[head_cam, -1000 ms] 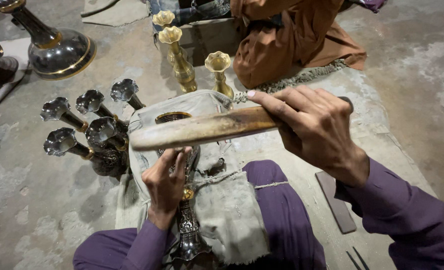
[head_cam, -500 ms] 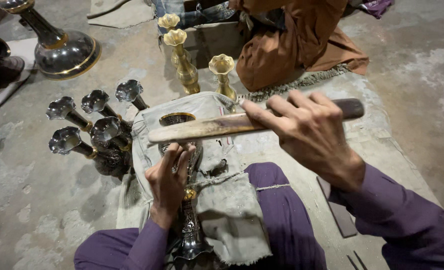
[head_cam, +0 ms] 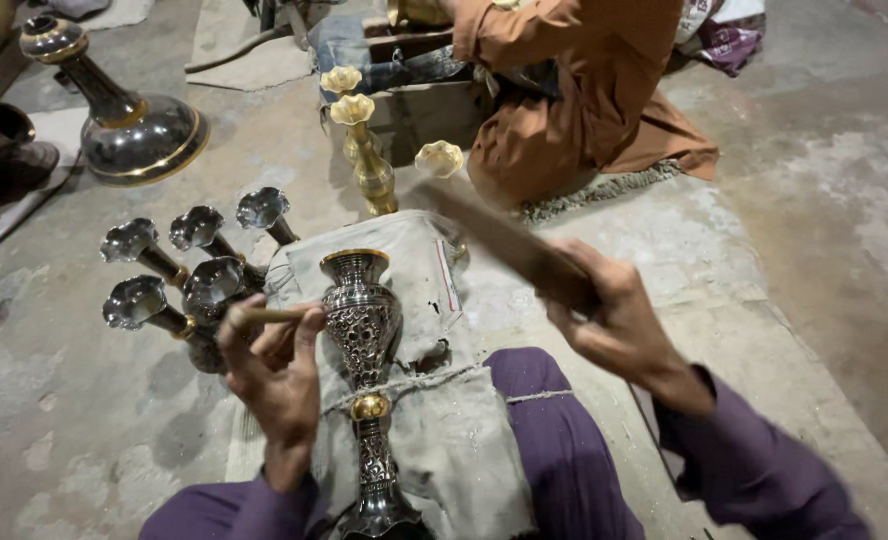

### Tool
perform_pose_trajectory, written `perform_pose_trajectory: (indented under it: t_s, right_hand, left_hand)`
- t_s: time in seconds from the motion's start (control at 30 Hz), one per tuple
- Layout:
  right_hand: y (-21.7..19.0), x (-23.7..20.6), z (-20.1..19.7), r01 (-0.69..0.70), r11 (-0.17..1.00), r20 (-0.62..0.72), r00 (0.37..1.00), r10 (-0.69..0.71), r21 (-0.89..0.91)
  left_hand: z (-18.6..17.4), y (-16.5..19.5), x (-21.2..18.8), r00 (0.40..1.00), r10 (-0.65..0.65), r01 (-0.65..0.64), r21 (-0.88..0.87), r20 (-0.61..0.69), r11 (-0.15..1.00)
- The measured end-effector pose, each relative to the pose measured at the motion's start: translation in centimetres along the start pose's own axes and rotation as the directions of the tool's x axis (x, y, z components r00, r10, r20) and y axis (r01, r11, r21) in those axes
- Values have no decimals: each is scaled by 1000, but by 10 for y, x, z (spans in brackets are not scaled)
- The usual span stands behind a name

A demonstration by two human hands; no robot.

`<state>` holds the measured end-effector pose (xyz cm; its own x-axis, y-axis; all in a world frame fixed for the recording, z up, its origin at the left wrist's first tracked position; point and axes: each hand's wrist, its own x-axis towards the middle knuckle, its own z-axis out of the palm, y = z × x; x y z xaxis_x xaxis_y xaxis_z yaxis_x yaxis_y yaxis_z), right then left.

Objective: The person sits on the floor with an ornate metal vase braced against a cloth-covered pad on their lap. They hold a punch against the vase surface with one hand and strike it with a wooden mallet held in the other hand, repeatedly hammering to chase the decorative pattern into the metal.

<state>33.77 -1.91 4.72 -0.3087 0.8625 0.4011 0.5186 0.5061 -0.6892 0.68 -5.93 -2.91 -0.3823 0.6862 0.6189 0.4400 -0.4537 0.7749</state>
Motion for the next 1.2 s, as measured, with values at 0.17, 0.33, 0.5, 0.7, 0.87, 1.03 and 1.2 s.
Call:
perform_pose_trajectory:
  t_s: [0.17, 0.33, 0.5, 0.7, 0.87, 1.03, 1.2]
  right_hand:
    - [14, -37, 52, 13, 627, 6, 1000, -28, 779]
    - [19, -55, 118, -105, 594, 119, 993, 16, 798]
    - [29, -49, 124, -329, 717, 343, 930, 133, 614]
    - [41, -43, 72, -154, 878, 103, 987, 120, 454]
    - [57, -61, 75, -329, 714, 90, 932, 352, 618]
    - [74, -81, 75, -366, 777, 79, 921, 382, 512]
    - [77, -89, 97, -355, 652, -1, 878, 479, 670]
  left_hand:
    - [-1, 5, 13, 945, -318, 327, -171, 78, 930]
    - [18, -1, 2, 968, -242, 249, -236, 62, 939]
    - [30, -11, -11, 997, -46, 56, -162, 66, 985]
    - [11, -14, 31, 927, -79, 167, -214, 367, 962]
    - [7, -6, 85, 685, -307, 541, -179, 661, 822]
    - [21, 3, 107, 563, -133, 413, -138, 816, 900]
    - [30, 10, 113, 430, -17, -21, 29, 902, 999]
